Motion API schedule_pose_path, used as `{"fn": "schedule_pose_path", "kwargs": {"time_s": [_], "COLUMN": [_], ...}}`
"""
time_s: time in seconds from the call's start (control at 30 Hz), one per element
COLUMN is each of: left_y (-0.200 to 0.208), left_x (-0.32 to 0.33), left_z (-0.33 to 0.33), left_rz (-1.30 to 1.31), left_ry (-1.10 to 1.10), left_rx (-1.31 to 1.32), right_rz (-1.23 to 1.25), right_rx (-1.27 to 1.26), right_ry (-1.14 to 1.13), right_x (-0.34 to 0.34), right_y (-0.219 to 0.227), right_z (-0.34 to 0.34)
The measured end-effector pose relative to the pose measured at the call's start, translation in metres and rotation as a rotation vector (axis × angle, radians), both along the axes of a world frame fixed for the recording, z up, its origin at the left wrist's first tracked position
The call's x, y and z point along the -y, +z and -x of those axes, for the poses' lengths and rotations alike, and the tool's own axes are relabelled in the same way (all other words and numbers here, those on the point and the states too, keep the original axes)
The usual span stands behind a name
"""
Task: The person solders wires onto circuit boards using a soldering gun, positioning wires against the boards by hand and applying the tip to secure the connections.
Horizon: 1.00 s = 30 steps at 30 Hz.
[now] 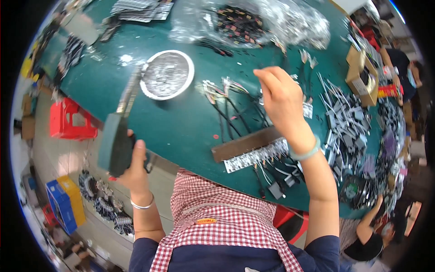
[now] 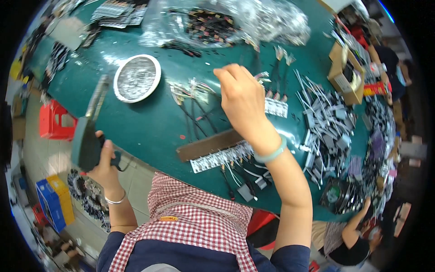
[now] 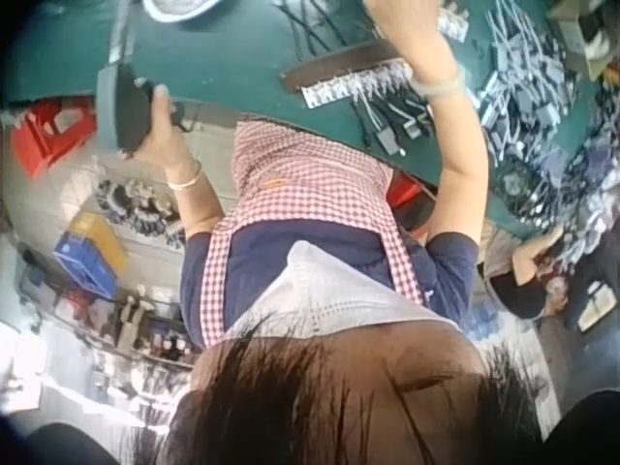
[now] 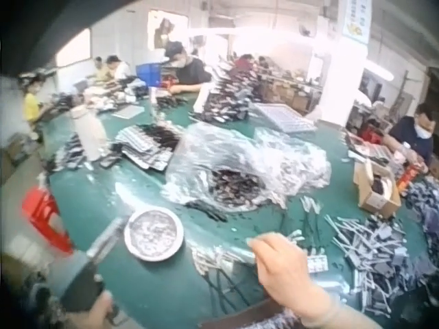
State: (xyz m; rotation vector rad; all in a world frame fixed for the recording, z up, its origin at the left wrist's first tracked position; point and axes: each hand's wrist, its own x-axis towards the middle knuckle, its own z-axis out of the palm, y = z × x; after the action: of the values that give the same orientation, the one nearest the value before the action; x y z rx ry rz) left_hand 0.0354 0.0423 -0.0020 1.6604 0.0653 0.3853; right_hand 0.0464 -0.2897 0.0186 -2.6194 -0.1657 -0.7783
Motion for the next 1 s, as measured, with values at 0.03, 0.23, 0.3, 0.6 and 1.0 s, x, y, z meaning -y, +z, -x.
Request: {"fn": "schedule_pose_path", "kwargs": {"time_s": [0.03, 0.23, 0.3, 0.6, 1.0], "left_y": [0.001, -0.005, -0.011, -0.008, -0.017], "left_x": [-0.002, -0.002, 0.0, 0.012, 0.036], "left_z": [0.003, 0.047, 0.052, 0.077, 0.091], "left_rz": [-0.059, -0.154, -0.1, 0.074, 0.493], "left_ry": [0.014, -0.011, -0.076, -0.071, -0.265], "left_rx": [0.023, -0.003, 0.021, 0.196, -0.091], "right_rz": [0.067, 0.09, 0.221, 0.331, -0.708], "right_rx": [0.035, -0.047, -0.123, -0.142, -0.712], "right_ry": [0.031, 0.206, 0.13, 0.093, 0.179], "right_x": [-0.002, -0.018, -0.005, 0.042, -0.075], "right_y": [-0.005, -0.068, -0.084, -0.085, 0.007], "right_z": [-0.026, -0.123, -0.136, -0.155, 0.124]}}
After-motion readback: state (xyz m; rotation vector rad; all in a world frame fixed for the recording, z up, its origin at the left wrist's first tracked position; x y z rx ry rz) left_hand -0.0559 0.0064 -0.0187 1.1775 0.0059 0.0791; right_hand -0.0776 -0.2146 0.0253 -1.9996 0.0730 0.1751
